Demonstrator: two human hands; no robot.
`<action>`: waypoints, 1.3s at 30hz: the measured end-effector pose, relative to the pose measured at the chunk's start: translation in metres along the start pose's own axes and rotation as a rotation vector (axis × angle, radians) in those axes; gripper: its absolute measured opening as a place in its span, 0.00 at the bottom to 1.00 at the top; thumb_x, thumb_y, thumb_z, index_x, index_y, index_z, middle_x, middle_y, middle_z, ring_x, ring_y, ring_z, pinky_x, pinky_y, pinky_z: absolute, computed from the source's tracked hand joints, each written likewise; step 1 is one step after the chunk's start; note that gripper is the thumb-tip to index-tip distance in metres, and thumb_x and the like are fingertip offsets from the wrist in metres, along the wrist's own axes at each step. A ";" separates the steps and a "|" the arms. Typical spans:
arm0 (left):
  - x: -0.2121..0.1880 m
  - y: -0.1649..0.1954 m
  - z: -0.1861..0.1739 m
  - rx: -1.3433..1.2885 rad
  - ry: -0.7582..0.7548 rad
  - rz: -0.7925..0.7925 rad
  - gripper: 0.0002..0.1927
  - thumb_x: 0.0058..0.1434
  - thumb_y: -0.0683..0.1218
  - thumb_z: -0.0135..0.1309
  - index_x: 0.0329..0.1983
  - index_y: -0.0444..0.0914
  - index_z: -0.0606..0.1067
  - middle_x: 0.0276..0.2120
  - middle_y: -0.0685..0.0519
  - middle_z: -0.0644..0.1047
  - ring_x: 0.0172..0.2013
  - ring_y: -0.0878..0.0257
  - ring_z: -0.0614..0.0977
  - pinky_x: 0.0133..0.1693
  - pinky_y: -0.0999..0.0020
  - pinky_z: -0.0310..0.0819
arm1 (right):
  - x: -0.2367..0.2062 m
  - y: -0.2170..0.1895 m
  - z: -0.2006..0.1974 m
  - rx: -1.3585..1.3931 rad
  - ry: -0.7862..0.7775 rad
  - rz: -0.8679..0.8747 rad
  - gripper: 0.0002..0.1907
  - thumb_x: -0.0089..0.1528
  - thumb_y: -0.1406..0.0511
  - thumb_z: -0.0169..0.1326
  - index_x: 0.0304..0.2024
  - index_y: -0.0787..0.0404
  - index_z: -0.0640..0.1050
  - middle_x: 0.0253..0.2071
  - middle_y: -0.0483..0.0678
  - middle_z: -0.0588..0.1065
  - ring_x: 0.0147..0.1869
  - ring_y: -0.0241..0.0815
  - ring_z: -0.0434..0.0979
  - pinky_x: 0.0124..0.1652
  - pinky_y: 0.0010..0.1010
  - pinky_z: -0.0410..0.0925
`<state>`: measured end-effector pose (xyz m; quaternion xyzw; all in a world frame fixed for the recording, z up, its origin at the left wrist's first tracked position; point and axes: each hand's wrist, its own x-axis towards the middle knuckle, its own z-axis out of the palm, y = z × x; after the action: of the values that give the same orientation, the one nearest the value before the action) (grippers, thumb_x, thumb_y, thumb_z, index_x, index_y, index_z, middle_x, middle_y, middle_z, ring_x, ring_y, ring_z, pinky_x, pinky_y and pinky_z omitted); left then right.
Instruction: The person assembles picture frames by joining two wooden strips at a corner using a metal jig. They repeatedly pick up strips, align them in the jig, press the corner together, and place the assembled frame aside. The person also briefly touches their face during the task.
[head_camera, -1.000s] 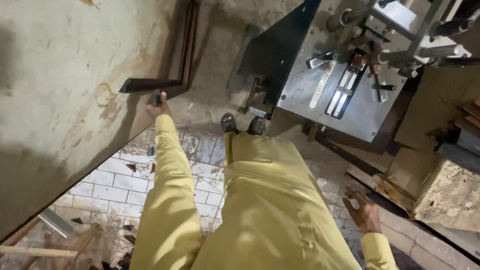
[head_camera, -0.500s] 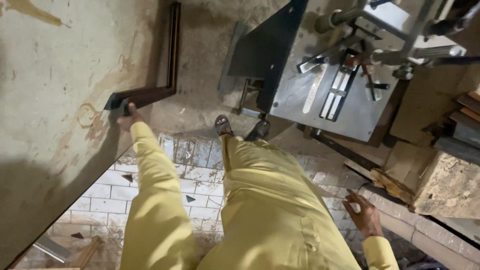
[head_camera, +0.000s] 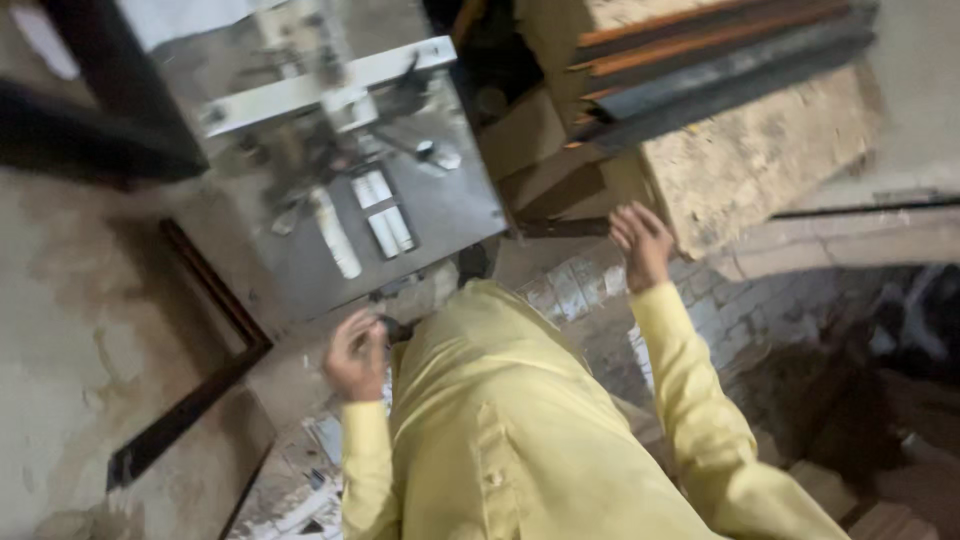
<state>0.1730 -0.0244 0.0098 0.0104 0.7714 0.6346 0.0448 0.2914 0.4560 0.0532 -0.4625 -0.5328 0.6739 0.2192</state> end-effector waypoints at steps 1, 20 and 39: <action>0.012 0.026 0.029 0.021 -0.146 0.096 0.17 0.63 0.46 0.63 0.54 0.36 0.79 0.43 0.49 0.84 0.44 0.60 0.86 0.48 0.65 0.80 | 0.018 -0.009 0.000 0.129 -0.005 0.054 0.32 0.66 0.62 0.58 0.69 0.68 0.63 0.61 0.56 0.74 0.61 0.49 0.79 0.42 0.36 0.69; 0.374 0.277 0.467 0.724 -0.293 0.633 0.51 0.60 0.60 0.68 0.75 0.34 0.53 0.65 0.36 0.66 0.63 0.38 0.70 0.64 0.51 0.65 | 0.050 -0.034 0.073 0.517 0.252 0.177 0.32 0.51 0.75 0.62 0.56 0.62 0.67 0.48 0.54 0.72 0.51 0.51 0.75 0.47 0.44 0.73; 0.222 0.205 0.325 -0.280 -0.965 0.326 0.36 0.64 0.47 0.66 0.67 0.37 0.57 0.40 0.55 0.74 0.39 0.67 0.80 0.44 0.69 0.79 | -0.079 0.092 -0.161 -0.452 0.405 -0.316 0.18 0.57 0.66 0.68 0.46 0.63 0.77 0.38 0.45 0.79 0.40 0.37 0.79 0.44 0.30 0.72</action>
<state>-0.0293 0.3496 0.1362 0.4150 0.5595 0.6534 0.2964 0.4847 0.4457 -0.0016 -0.5356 -0.6793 0.3911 0.3142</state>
